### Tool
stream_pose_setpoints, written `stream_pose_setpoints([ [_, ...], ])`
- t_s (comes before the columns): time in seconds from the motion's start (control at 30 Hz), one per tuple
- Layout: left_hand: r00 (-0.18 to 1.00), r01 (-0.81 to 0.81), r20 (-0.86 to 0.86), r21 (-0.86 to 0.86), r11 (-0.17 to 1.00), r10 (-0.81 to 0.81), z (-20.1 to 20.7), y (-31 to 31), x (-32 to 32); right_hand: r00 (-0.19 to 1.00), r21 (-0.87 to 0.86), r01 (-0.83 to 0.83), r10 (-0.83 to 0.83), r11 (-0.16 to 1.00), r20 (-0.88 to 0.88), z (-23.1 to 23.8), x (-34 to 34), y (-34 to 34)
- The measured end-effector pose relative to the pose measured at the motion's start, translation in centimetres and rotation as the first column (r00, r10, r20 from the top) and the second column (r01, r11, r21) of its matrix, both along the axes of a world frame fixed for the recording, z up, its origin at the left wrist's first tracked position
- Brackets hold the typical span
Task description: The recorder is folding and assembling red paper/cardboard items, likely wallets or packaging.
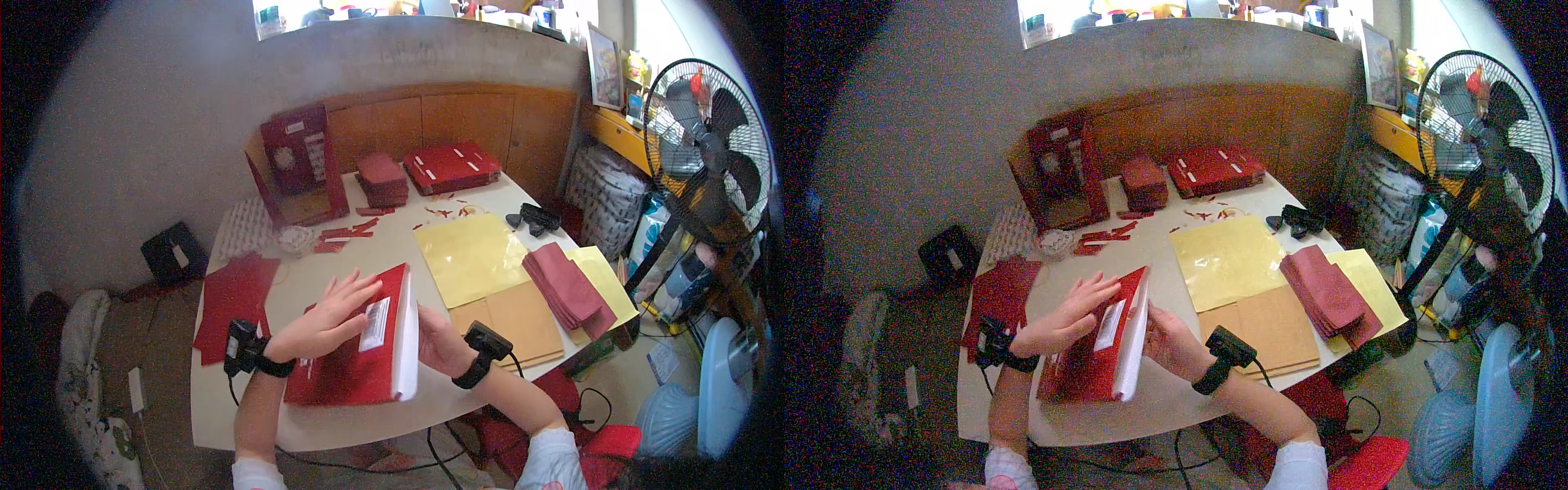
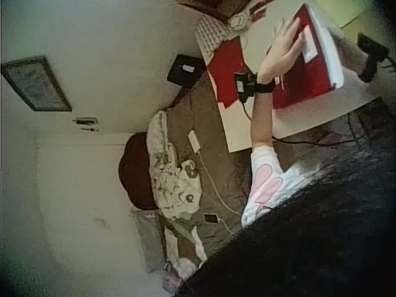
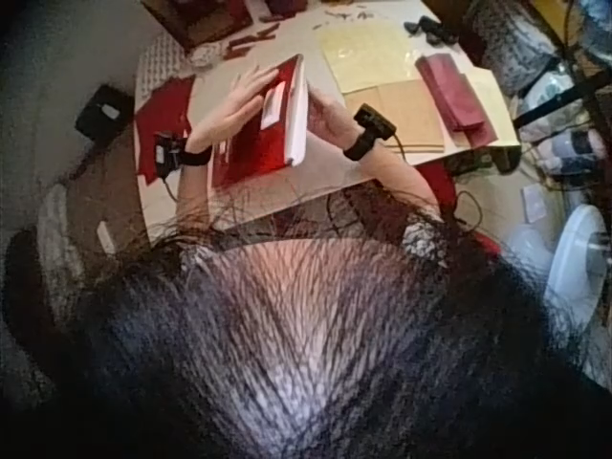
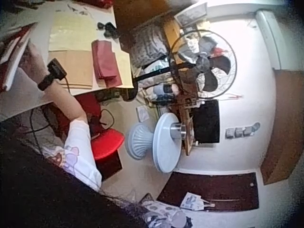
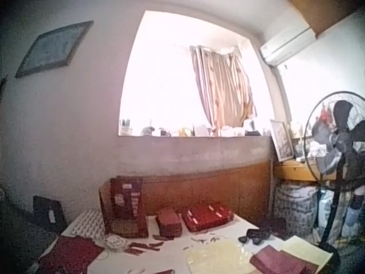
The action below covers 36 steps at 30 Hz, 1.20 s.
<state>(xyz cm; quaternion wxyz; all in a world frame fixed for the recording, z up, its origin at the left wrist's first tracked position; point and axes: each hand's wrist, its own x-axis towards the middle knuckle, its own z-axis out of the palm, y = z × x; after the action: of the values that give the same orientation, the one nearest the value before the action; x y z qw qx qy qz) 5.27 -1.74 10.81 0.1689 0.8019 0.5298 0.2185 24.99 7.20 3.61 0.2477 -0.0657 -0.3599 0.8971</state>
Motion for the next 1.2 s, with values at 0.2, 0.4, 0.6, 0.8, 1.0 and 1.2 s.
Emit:
stream_pose_setpoints([
  [0.2,0.98,0.155,0.119,0.039,0.987,-0.158,3.1,-2.3,0.3,0.988,-0.047,0.009,-0.016,0.999,-0.152,-1.1,-0.3,0.6],
  [0.4,0.994,0.1,0.037,0.166,0.981,-0.107,3.9,-3.0,-0.2,0.966,0.079,0.074,-0.052,0.994,-0.253,-0.2,-0.2,0.6],
  [0.6,0.989,-0.021,0.148,0.158,0.987,-0.002,4.1,-2.8,-0.1,0.936,0.066,0.013,0.011,0.998,-0.353,-0.6,-0.1,1.1],
  [0.8,0.927,-0.334,0.312,0.434,0.837,0.208,2.3,-1.0,-2.4,0.932,0.255,-0.003,0.096,0.967,-0.351,0.7,0.0,0.6],
  [1.0,0.689,-0.662,0.683,0.457,0.595,0.242,2.1,-1.4,-3.5,0.959,0.328,-0.058,0.143,0.943,-0.244,0.2,0.8,1.0],
  [1.2,0.501,-0.716,0.854,0.316,0.623,0.142,3.0,-1.9,-4.8,0.93,0.334,0.052,0.076,0.941,-0.36,0.1,2.4,2.2],
])
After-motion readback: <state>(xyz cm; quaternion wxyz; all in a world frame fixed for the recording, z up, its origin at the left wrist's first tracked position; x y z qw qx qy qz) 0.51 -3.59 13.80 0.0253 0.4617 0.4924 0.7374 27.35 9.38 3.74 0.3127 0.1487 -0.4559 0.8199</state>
